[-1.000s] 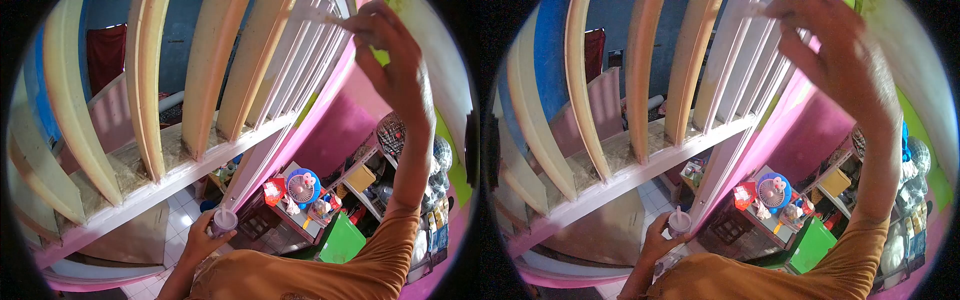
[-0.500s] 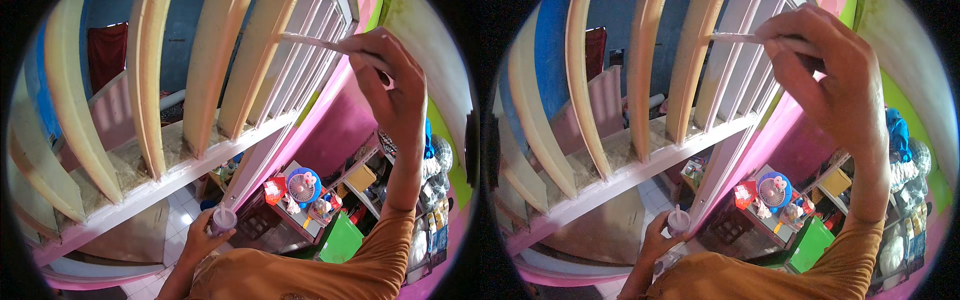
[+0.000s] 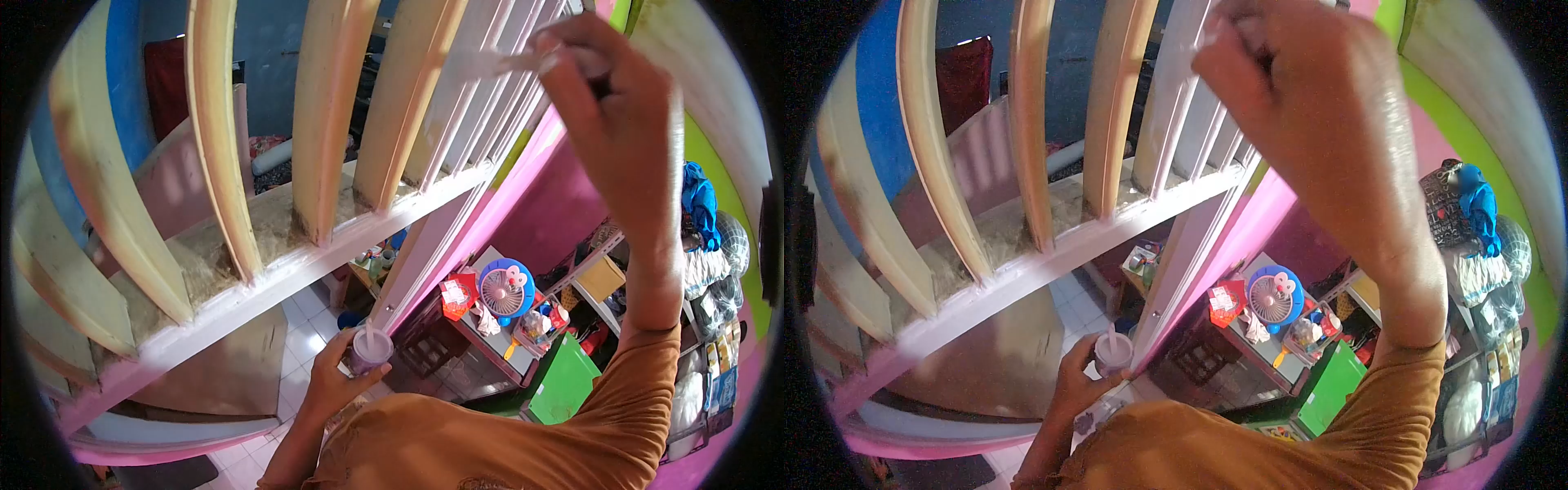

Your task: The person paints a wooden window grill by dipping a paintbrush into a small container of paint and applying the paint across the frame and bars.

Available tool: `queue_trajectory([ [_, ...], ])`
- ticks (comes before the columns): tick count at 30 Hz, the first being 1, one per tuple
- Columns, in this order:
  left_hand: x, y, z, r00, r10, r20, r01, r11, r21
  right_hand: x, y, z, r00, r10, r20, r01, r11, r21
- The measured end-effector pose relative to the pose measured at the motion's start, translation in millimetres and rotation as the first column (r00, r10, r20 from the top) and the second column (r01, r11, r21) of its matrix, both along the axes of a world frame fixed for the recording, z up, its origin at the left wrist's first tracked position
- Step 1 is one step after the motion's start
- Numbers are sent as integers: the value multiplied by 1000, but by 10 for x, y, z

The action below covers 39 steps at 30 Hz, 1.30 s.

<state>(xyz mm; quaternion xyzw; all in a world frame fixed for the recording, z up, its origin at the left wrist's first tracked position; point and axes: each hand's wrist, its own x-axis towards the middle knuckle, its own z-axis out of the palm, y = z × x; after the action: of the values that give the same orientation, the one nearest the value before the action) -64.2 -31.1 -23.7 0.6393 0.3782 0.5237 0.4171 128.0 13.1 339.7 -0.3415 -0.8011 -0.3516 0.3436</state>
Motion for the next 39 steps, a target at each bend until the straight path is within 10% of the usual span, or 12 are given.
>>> queue_trajectory([
  [5, 20, -6, -29, 1000, 18, -13, -18, 1000, 21, -85, 45, -184, 997, 33, 63, -21, 981, -193],
  [13, -6, 17, -40, 1000, 11, -27, -11, 1000, 5, -160, 42, -149, 991, -51, 121, 38, 993, 111],
  [20, 13, 27, -85, 1000, -4, 24, 4, 1000, -4, -175, 206, -383, 983, -19, 182, 37, 994, -100],
  [26, -4, 12, -76, 1000, 11, 8, -11, 1000, -17, -203, 138, -149, 993, -53, 110, 29, 978, 208],
  [39, -23, 5, -93, 999, 8, 32, -6, 998, -65, -120, 79, -526, 998, 31, 58, -20, 985, -172],
])
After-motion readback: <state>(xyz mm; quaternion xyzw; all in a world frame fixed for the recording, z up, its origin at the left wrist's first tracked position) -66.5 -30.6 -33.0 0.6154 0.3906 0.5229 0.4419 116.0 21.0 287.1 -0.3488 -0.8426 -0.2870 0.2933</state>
